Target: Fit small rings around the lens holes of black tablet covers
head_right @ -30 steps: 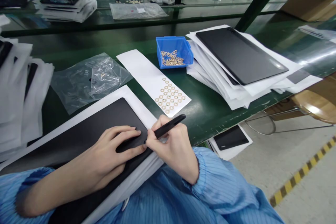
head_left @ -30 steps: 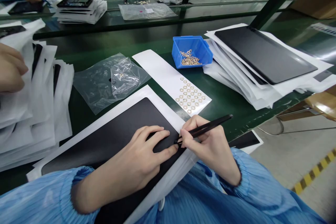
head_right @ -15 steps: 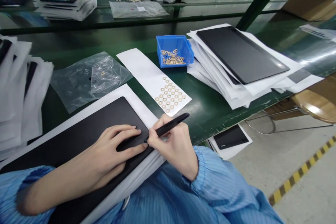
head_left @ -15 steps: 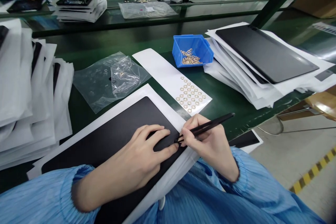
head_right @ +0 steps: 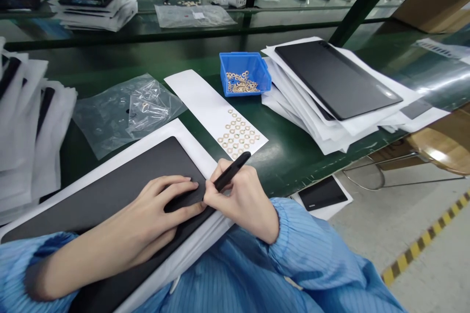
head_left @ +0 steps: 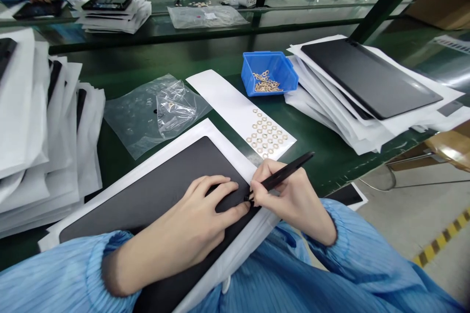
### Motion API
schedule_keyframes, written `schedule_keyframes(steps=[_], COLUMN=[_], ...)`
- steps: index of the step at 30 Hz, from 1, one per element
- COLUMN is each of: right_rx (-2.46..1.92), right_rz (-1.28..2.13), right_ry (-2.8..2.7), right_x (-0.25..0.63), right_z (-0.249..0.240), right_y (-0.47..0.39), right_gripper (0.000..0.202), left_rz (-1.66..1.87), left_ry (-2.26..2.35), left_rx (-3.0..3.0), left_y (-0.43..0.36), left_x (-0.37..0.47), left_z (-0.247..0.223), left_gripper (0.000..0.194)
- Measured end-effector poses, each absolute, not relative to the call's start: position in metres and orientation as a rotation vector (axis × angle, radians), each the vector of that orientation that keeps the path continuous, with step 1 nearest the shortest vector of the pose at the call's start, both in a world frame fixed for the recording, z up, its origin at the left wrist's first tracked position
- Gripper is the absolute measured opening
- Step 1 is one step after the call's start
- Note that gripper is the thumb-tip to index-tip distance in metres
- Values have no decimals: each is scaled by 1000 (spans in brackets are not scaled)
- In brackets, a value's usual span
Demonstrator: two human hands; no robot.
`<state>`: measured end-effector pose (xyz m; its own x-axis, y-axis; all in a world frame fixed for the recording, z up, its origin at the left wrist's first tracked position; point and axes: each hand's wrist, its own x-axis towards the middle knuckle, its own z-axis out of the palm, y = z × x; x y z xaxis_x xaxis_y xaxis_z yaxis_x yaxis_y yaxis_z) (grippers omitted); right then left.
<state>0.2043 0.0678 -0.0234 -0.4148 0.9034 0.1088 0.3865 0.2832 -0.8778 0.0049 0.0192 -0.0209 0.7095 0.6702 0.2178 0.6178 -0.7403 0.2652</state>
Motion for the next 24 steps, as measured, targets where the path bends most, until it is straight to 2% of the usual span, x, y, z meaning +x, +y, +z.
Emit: schedule_keyframes(steps=[15, 24], right_rx=[-1119, -1118], right_rz=[1236, 1098], right_ry=[-1763, -1939], right_x=[207, 209], right_z=[-32, -24], right_y=[69, 67], right_gripper=[17, 21], left_rz=[434, 415], left_ry=[1031, 1028], left_rx=[2745, 2718], left_y=[19, 18], left_x=[5, 4], left_z=[-24, -26], left_gripper=[50, 53])
